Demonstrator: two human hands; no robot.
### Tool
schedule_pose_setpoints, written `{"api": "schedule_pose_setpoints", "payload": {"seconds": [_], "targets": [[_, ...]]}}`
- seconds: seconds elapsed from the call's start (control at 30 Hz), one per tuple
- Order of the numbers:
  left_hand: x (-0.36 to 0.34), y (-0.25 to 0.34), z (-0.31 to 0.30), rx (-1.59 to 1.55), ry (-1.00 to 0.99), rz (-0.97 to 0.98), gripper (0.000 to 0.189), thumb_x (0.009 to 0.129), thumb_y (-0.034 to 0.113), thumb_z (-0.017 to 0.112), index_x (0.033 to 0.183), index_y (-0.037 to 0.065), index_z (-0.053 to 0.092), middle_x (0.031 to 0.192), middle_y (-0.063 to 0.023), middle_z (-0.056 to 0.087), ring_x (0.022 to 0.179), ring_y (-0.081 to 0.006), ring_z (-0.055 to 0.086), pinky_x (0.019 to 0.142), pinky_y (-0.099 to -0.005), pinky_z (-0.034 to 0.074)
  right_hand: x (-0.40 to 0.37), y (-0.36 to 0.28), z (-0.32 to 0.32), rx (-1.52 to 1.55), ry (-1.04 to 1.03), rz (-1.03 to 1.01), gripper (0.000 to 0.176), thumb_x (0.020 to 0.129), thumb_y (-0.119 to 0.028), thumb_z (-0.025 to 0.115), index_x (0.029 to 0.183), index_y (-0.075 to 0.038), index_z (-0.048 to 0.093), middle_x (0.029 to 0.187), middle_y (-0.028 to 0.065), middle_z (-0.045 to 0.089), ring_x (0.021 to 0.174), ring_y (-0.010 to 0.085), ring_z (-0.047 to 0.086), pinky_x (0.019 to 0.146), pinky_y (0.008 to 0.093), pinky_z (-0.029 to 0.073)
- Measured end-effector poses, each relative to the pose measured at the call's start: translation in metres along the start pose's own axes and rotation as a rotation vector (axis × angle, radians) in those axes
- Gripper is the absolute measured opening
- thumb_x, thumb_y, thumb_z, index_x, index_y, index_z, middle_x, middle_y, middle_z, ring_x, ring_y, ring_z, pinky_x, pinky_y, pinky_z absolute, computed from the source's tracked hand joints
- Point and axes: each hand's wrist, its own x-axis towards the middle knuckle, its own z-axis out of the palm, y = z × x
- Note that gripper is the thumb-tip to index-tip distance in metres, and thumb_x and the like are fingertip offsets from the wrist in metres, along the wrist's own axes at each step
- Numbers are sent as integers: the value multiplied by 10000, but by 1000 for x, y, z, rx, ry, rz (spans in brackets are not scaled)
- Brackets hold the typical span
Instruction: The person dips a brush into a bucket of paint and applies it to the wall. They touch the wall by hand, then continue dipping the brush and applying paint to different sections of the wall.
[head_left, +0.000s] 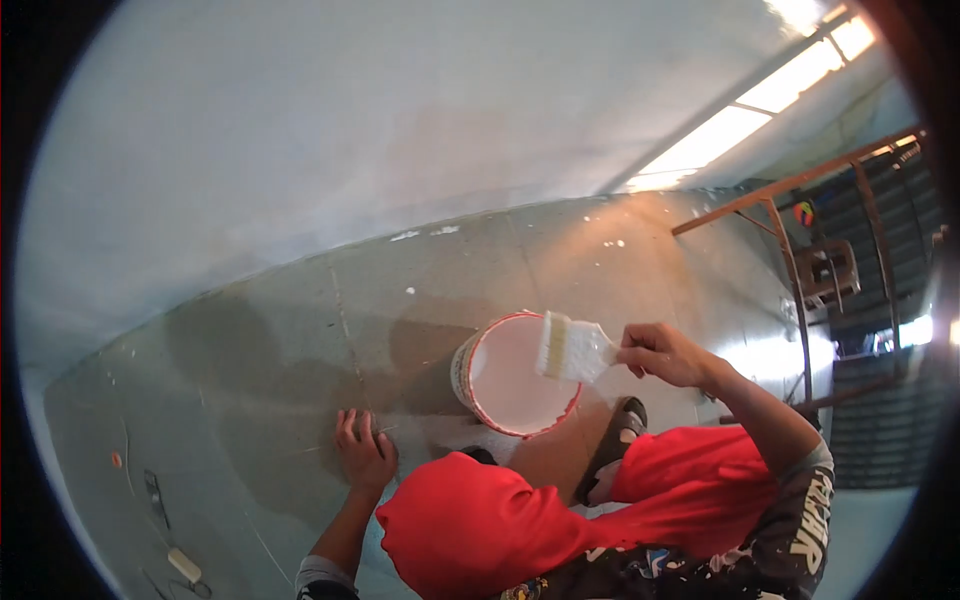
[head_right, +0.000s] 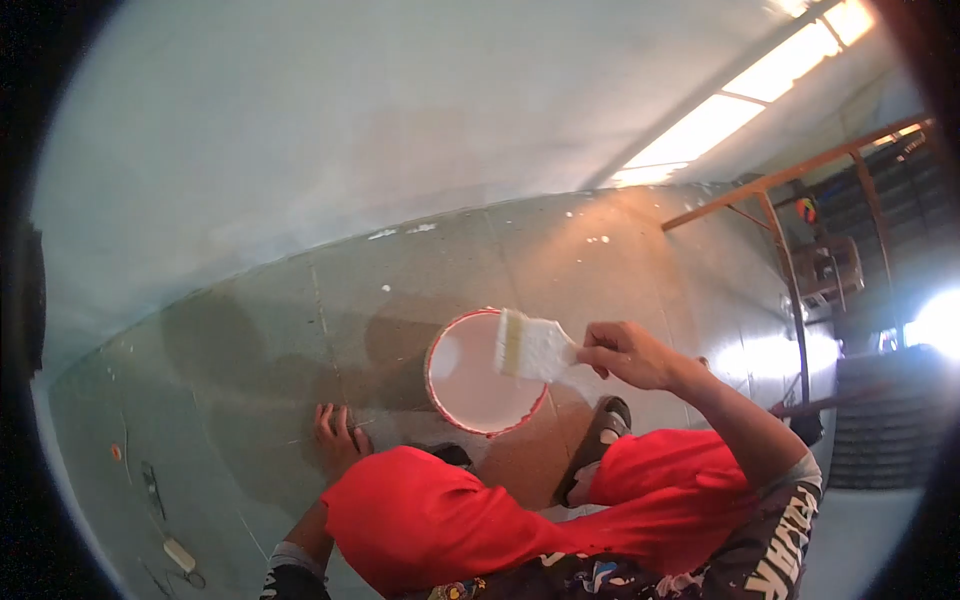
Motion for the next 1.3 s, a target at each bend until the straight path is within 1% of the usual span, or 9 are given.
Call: {"api": "schedule_pose_setpoints", "payload": {"seconds": [0.23, 0.3, 0.43, 0.5, 0.67, 0.87, 1.1, 1.17, 1.3], "targets": [[2, 4, -2, 7, 15, -6, 464, 876, 205, 524, 1282, -17, 486, 1329, -247, 430, 1321, -456, 367, 1075, -568, 306, -22, 9, 4, 307, 89, -139, 255, 982, -257, 592, 854, -37, 566, 780, 1, 585, 688, 65, 486, 617, 251, 400], [3, 5, -6, -14, 2, -13, 465, 881, 203, 520, 1289, -17, 480, 1328, -248, 430, 1319, -458, 367, 1077, -571, 300, -29, 9, 16, 334, 171, -200, 183, 967, -206, 611, 898, -39, 582, 814, -16, 567, 718, 53, 478, 643, 236, 397], [3, 6, -6, -24, -2, -15, 460, 892, 192, 519, 1298, -20, 474, 1337, -254, 418, 1323, -460, 354, 1085, -572, 287, -39, 10, 42, 326, 274, -216, 155, 948, -186, 635, 969, -37, 596, 824, -28, 562, 732, 41, 474, 660, 223, 397], [4, 8, -7, -33, 0, -14, 459, 894, 189, 520, 1299, -22, 474, 1339, -256, 414, 1324, -460, 350, 1087, -572, 286, -46, 9, 51, 334, 264, -114, 202, 930, -183, 656, 1036, -24, 591, 859, -28, 570, 760, 32, 484, 671, 219, 400], [3, 9, -7, -42, -6, -35, 457, 890, 189, 531, 1293, -21, 482, 1341, -254, 410, 1324, -464, 347, 1080, -576, 294, -36, 13, 75, 517, 276, -180, 225, 932, -188, 658, 1046, -14, 571, 885, -15, 568, 742, 32, 482, 638, 218, 396], [1, -1, -2, -19, 6, -11, 469, 865, 210, 561, 1278, -7, 510, 1328, -249, 423, 1313, -463, 364, 1074, -572, 306, 36, -76, 96, 759, 229, -462, 210, 974, -158, 588, 1097, -52, 455, 806, 4, 516, 640, 69, 449, 554, 227, 363], [1, -1, -3, -54, 23, -64, 476, 847, 222, 569, 1271, 8, 525, 1318, -237, 431, 1311, -459, 366, 1072, -578, 306, 162, -176, 162, 1017, 149, -342, 139, 992, -240, 510, 1019, -122, 443, 689, 12, 475, 479, 86, 401, 409, 250, 283], [0, -3, -1, -62, 22, -58, 481, 847, 228, 562, 1274, 10, 523, 1328, -229, 424, 1321, -448, 355, 1072, -575, 303, 188, -189, 175, 1042, 275, -294, 156, 985, -246, 506, 976, -106, 438, 672, 24, 487, 435, 91, 393, 384, 255, 266], [-1, -4, -2, -59, -35, -94, 476, 855, 196, 574, 1298, 46, 485, 1347, -190, 374, 1361, -412, 300, 1099, -557, 265, 212, -214, 170, 1141, 338, -363, 178, 983, -253, 494, 945, -95, 421, 671, 31, 490, 429, 90, 386, 384, 258, 276]]}}
